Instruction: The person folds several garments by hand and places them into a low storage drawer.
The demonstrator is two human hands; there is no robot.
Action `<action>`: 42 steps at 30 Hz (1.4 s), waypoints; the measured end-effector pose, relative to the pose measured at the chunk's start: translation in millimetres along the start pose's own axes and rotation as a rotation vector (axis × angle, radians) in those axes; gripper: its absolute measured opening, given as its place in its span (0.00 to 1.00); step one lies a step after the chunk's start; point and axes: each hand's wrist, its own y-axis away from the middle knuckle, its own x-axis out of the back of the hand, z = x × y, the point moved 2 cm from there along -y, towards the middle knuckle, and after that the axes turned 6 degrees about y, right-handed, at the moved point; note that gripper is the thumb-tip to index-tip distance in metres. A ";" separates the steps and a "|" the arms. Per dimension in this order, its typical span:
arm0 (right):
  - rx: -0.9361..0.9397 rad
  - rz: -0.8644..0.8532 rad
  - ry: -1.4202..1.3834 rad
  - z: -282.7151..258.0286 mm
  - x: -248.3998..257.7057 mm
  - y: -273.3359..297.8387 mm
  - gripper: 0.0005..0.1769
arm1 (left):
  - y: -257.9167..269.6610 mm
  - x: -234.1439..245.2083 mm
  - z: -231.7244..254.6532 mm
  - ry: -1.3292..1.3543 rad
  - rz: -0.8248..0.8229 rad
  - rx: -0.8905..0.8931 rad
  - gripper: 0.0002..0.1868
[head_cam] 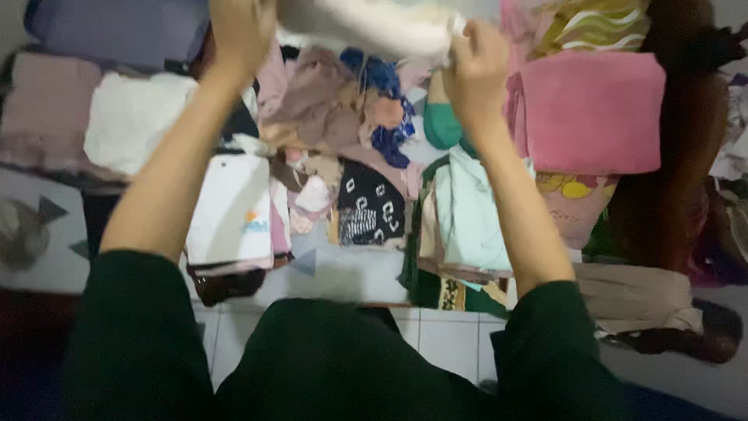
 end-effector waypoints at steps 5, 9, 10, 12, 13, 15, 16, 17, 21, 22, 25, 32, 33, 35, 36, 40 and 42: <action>0.009 -0.495 -0.151 -13.9 -24.4 169.5 0.09 | 188.3 -51.9 55.7 -0.278 -0.110 -0.201 0.09; -0.154 -0.599 -0.518 -33.3 -8.5 300.9 0.16 | 305.1 -86.1 99.7 -0.296 -0.284 -0.071 0.13; -0.206 -0.645 -0.528 -36.3 -1.0 320.4 0.19 | 323.5 -93.7 104.7 -0.308 -0.262 -0.110 0.14; -0.256 -0.717 -0.550 -40.0 19.5 344.4 0.22 | 358.8 -101.5 107.5 -0.233 -0.309 -0.056 0.13; -0.229 -0.751 -0.591 -40.8 30.1 348.3 0.26 | 375.4 -102.1 110.8 -0.165 -0.350 -0.014 0.12; -0.198 -0.791 -0.641 -39.8 48.4 347.2 0.30 | 399.7 -105.5 118.9 -0.122 -0.390 0.035 0.14; -0.308 -0.967 -0.659 -35.9 52.8 348.1 0.23 | 407.5 -106.6 122.0 -0.076 -0.427 0.062 0.15; -0.418 -1.131 -0.664 -30.2 46.7 347.0 0.19 | 408.8 -108.0 121.1 -0.082 -0.422 0.060 0.15; -0.303 -0.974 -0.889 8.2 1.4 342.8 0.27 | 385.9 -115.8 99.0 -0.095 -0.439 0.120 0.14; -0.376 -1.025 -0.835 21.5 -17.6 343.5 0.22 | 372.9 -115.7 87.1 -0.113 -0.464 0.129 0.12; -0.425 -0.988 -0.755 66.1 -96.0 317.6 0.16 | 304.4 -127.5 33.3 -0.252 -0.363 -0.042 0.16; -0.381 -0.269 -0.336 138.6 -291.2 244.5 0.31 | 128.7 -220.7 -142.6 -0.496 -0.315 0.177 0.10; -0.379 -0.339 -0.423 126.4 -314.0 259.5 0.39 | 124.0 -238.5 -150.0 -0.492 -0.112 0.159 0.20; -0.289 -0.656 -0.363 77.3 -348.6 300.9 0.37 | 135.5 -263.4 -161.9 -0.478 0.087 0.136 0.31; -0.199 -0.897 -0.208 50.7 -355.5 321.5 0.27 | 158.4 -283.3 -157.4 -0.443 -0.138 0.206 0.30; -0.363 -1.453 -0.259 -25.2 -320.6 381.7 0.58 | 268.7 -323.3 -129.4 -0.318 -0.997 0.327 0.46; -0.333 -1.331 -0.157 -34.4 -305.2 397.4 0.53 | 312.5 -336.6 -127.6 -0.393 -1.192 0.364 0.53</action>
